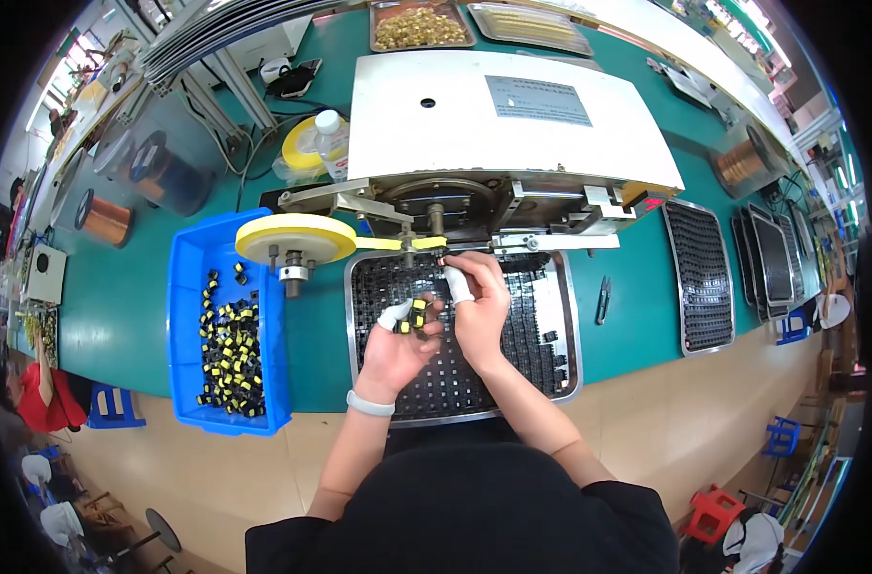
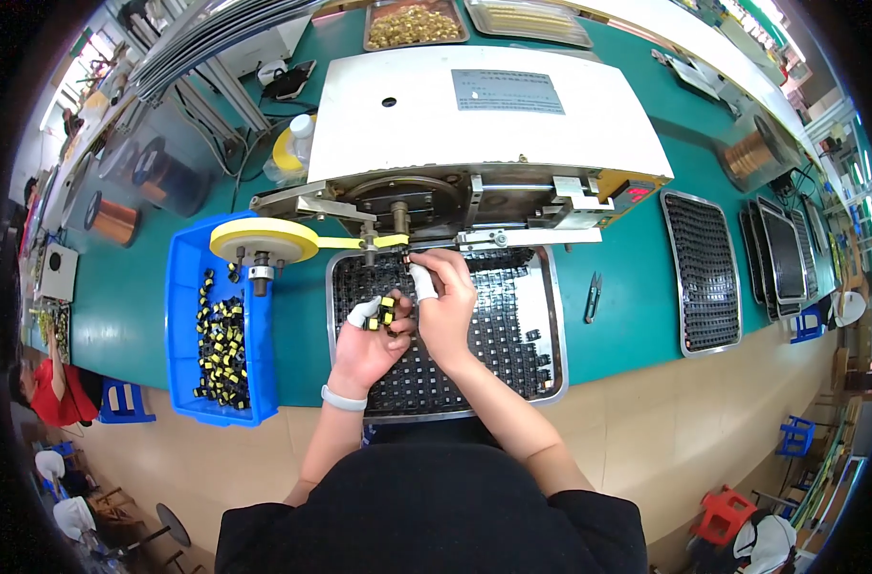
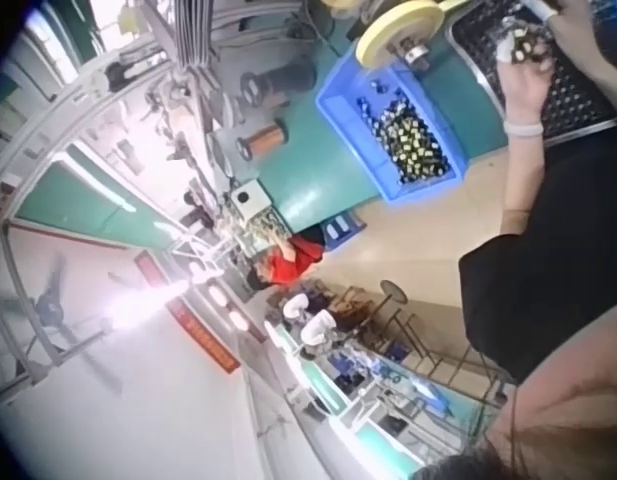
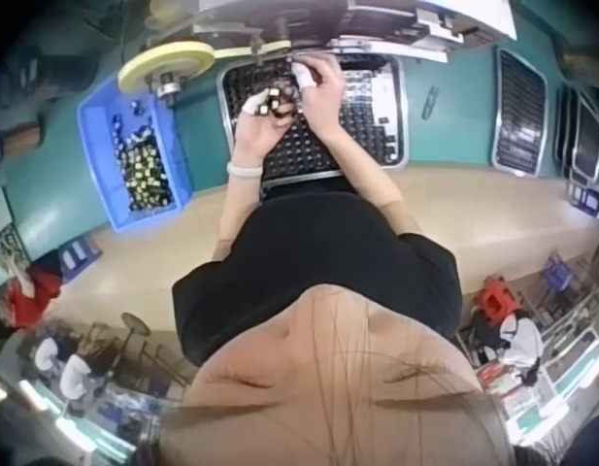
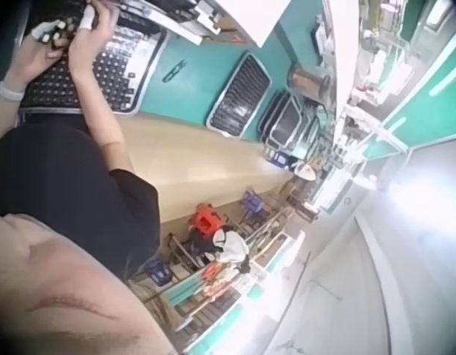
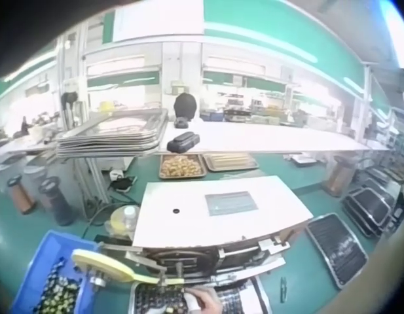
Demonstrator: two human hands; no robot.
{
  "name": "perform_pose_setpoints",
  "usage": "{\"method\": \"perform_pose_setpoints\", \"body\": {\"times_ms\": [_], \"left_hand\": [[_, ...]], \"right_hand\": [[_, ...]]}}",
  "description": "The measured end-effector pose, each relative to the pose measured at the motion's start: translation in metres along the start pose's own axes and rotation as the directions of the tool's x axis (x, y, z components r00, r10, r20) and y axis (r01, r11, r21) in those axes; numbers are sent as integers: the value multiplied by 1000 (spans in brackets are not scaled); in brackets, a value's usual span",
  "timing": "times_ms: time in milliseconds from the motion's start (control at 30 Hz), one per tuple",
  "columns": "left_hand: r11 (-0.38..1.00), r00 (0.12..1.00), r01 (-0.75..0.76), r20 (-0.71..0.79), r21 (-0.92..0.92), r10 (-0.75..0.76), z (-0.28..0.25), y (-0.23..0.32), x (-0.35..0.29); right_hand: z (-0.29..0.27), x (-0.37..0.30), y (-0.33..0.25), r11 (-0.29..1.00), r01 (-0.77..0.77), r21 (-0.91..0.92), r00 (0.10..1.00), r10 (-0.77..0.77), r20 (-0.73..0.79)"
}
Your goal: The person assembles electronic components using a specialized taping machine at an industrial workstation.
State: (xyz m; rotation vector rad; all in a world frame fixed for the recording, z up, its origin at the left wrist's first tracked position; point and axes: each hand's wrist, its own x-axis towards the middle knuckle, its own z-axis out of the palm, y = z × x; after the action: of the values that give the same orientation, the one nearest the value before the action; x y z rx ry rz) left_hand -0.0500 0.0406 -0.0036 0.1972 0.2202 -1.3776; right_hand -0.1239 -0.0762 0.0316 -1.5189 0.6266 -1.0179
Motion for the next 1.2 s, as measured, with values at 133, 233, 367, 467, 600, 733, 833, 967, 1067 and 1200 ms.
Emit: {"method": "perform_pose_setpoints", "body": {"times_ms": [133, 233, 367, 467, 600, 733, 833, 967, 1067, 1200], "left_hand": [[1000, 999, -28, -21, 8, 28, -3, 9, -10], [999, 999, -37, -30, 20, 37, -7, 12, -12], [999, 995, -50, -86, 10, 50, -8, 11, -11], [999, 993, -47, -113, 4, 47, -3, 8, -6], [999, 989, -35, -143, 8, 36, 7, 7, 4], [998, 998, 28, 56, -60, -25, -17, 20, 9], [997, 997, 57, 59, -50, -54, -19, 25, 15], [1000, 996, 2, -86, 8, -1, 5, 23, 25], [999, 995, 0, -103, 54, 6, 9, 23, 33], [989, 993, -22, -113, 145, 39, 13, 21, 43]], "right_hand": [[9, -2, 3, 993, 65, -97, 998, -66, 0], [13, 1, 14, 988, 140, -66, 989, -143, -34], [17, 7, 18, 999, 45, 5, 997, -45, -65], [13, 9, 13, 997, -41, 67, 998, 45, -54], [2, -1, 16, 983, -182, 27, 982, 183, -35], [-52, -3, 18, 784, 77, -616, 991, -127, -38], [-90, -8, 33, 544, -108, -832, 980, -81, -180], [-103, -8, 51, 366, -226, -903, 974, 74, -214], [-98, -7, 53, 355, -222, -908, 974, 131, -187], [-103, -7, 67, 462, -197, -865, 980, 75, -183]]}}
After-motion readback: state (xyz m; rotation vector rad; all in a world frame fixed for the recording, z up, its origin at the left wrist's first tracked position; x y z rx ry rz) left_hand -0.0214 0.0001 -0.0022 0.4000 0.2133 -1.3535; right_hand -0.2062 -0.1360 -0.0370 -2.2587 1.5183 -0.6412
